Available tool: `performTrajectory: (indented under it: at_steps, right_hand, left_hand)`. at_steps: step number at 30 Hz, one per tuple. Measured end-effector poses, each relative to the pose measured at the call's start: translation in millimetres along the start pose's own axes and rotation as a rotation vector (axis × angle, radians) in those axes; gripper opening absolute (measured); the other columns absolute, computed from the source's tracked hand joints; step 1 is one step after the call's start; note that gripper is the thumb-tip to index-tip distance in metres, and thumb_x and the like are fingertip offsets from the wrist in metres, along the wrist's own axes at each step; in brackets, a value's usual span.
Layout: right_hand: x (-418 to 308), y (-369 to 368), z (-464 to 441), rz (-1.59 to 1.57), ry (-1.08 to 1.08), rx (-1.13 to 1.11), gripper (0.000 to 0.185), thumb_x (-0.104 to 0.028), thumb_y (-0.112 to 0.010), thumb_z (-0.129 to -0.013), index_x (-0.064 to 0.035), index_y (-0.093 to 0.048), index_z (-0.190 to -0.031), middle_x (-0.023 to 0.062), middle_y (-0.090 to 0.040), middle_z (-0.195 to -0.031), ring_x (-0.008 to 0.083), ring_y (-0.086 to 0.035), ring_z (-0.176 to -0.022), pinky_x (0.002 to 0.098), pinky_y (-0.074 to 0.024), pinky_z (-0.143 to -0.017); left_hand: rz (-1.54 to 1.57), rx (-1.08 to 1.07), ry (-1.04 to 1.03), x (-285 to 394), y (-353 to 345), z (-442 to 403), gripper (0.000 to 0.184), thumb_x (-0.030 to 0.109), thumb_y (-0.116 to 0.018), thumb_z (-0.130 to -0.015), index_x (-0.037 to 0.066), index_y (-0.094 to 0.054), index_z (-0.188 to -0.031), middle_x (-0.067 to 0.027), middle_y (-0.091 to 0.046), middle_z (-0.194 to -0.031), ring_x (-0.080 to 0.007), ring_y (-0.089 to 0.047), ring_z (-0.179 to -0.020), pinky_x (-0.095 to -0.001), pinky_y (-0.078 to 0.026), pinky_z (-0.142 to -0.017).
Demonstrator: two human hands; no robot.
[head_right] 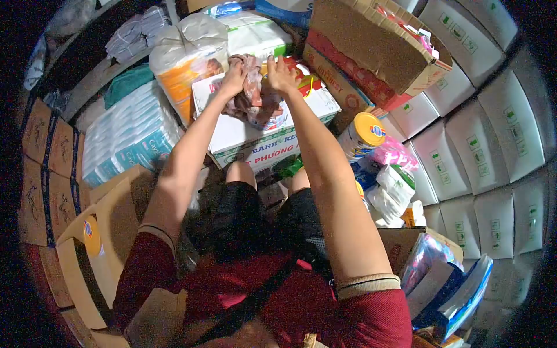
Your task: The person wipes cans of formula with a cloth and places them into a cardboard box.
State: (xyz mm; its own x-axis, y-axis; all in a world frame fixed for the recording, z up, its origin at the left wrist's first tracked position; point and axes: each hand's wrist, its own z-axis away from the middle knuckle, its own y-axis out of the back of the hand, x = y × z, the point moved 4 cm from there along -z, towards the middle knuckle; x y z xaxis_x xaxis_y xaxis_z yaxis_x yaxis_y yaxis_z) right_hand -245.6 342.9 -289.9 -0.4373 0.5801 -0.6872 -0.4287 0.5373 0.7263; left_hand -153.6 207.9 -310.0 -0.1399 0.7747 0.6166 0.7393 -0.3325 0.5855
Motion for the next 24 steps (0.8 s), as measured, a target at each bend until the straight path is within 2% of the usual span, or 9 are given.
performTrajectory:
  at_steps: [4, 10, 13, 16, 17, 18, 19, 22, 24]
  right_hand:
    - [5.4, 0.5, -1.5, -0.055, 0.053, 0.015, 0.081, -0.072, -0.018, -0.076, -0.0215, -0.013, -0.139, 0.0065, -0.018, -0.144, 0.0359, -0.009, -0.132, 0.0531, -0.0043, -0.104]
    - [-26.3, 23.0, 11.1, -0.451, 0.329, 0.209, 0.069, -0.063, -0.032, -0.081, -0.016, -0.033, -0.133, 0.0112, -0.031, -0.137, 0.0351, -0.019, -0.129, 0.0459, -0.0132, -0.104]
    - [-91.0, 52.5, 69.8, -1.432, 0.301, -0.271, 0.051, -0.042, -0.049, -0.084, -0.0042, -0.047, -0.118, 0.0068, -0.053, -0.115, 0.0188, -0.052, -0.1, 0.0305, -0.0404, -0.086]
    - [-65.7, 62.4, 20.9, -1.155, 0.308, 0.037, 0.034, -0.03, -0.048, -0.085, -0.0045, -0.055, -0.107, 0.0056, -0.059, -0.1, 0.0155, -0.056, -0.088, 0.0299, -0.0451, -0.076]
    - [-85.3, 90.9, 43.3, -1.003, 0.7, 0.104, 0.024, -0.019, -0.047, -0.084, -0.0044, -0.06, -0.098, 0.0055, -0.061, -0.093, 0.0141, -0.057, -0.082, 0.0284, -0.0467, -0.071]
    - [-78.7, 104.1, 43.4, -0.995, 0.609, 0.258, 0.023, -0.017, -0.047, -0.084, -0.0038, -0.06, -0.097, 0.0054, -0.061, -0.091, 0.0136, -0.058, -0.08, 0.0273, -0.0469, -0.069]
    - [-68.3, 114.4, 43.7, -0.983, 0.513, 0.41, 0.021, -0.014, -0.047, -0.084, -0.0032, -0.061, -0.095, 0.0054, -0.062, -0.09, 0.013, -0.058, -0.077, 0.0263, -0.0472, -0.067]
    - [-49.7, 128.8, 35.3, -1.054, 0.563, 0.418, 0.023, -0.018, -0.05, -0.085, -0.0014, -0.058, -0.097, 0.0063, -0.062, -0.09, 0.0138, -0.059, -0.077, 0.0255, -0.0473, -0.068]
    - [-50.1, 116.9, 31.3, -0.733, 0.682, 0.474, 0.027, -0.023, -0.054, -0.083, -0.0011, -0.057, -0.097, 0.009, -0.061, -0.089, 0.018, -0.06, -0.08, 0.0295, -0.0474, -0.071]
  left_hand:
    - [-0.14, -0.139, 0.147, 27.7, 35.7, -5.2, 0.042, 0.033, -0.052, -0.08, 0.0, -0.051, -0.106, -0.0256, -0.057, -0.098, -0.0397, -0.055, -0.092, -0.0431, -0.044, -0.079]
    - [0.19, -0.069, -0.11, 122.0, 85.8, -12.5, 0.034, 0.03, -0.048, -0.082, -0.001, -0.056, -0.092, -0.0227, -0.06, -0.089, -0.0341, -0.059, -0.083, -0.039, -0.045, -0.073]
    - [0.34, -0.173, -0.326, 124.6, 57.4, -37.0, 0.031, 0.026, -0.047, -0.085, -0.002, -0.053, -0.097, -0.0153, -0.058, -0.085, -0.0262, -0.055, -0.079, -0.0334, -0.043, -0.073]
    - [0.331, -0.305, -0.329, 132.1, 60.1, -47.9, 0.028, 0.022, -0.04, -0.088, 0.002, -0.055, -0.102, -0.0131, -0.059, -0.093, -0.0204, -0.055, -0.083, -0.0296, -0.042, -0.076]
    - [0.346, -0.33, -0.357, 147.9, 73.7, -49.0, 0.031, 0.023, -0.039, -0.089, 0.005, -0.056, -0.106, -0.0128, -0.06, -0.098, -0.0198, -0.056, -0.086, -0.0292, -0.043, -0.077]
    - [0.691, -0.454, 0.133, 144.8, 77.8, -41.0, 0.034, 0.026, -0.038, -0.089, 0.009, -0.057, -0.111, -0.0101, -0.061, -0.103, -0.0193, -0.059, -0.087, -0.028, -0.044, -0.076]
    - [0.815, -0.43, 0.132, 142.0, 85.7, -42.1, 0.034, 0.028, -0.04, -0.088, 0.01, -0.055, -0.113, -0.0078, -0.063, -0.098, -0.0175, -0.06, -0.083, -0.026, -0.045, -0.072]
    - [0.361, -0.14, -0.096, 92.5, 76.8, -64.7, 0.043, 0.034, -0.045, -0.086, 0.005, -0.048, -0.118, -0.0104, -0.064, -0.093, -0.0172, -0.061, -0.075, -0.0261, -0.045, -0.07]
    - [0.166, -0.272, 0.09, 69.3, 47.6, -52.0, 0.045, 0.035, -0.048, -0.082, 0.003, -0.051, -0.115, -0.0194, -0.058, -0.103, -0.0284, -0.057, -0.093, -0.0334, -0.044, -0.08]
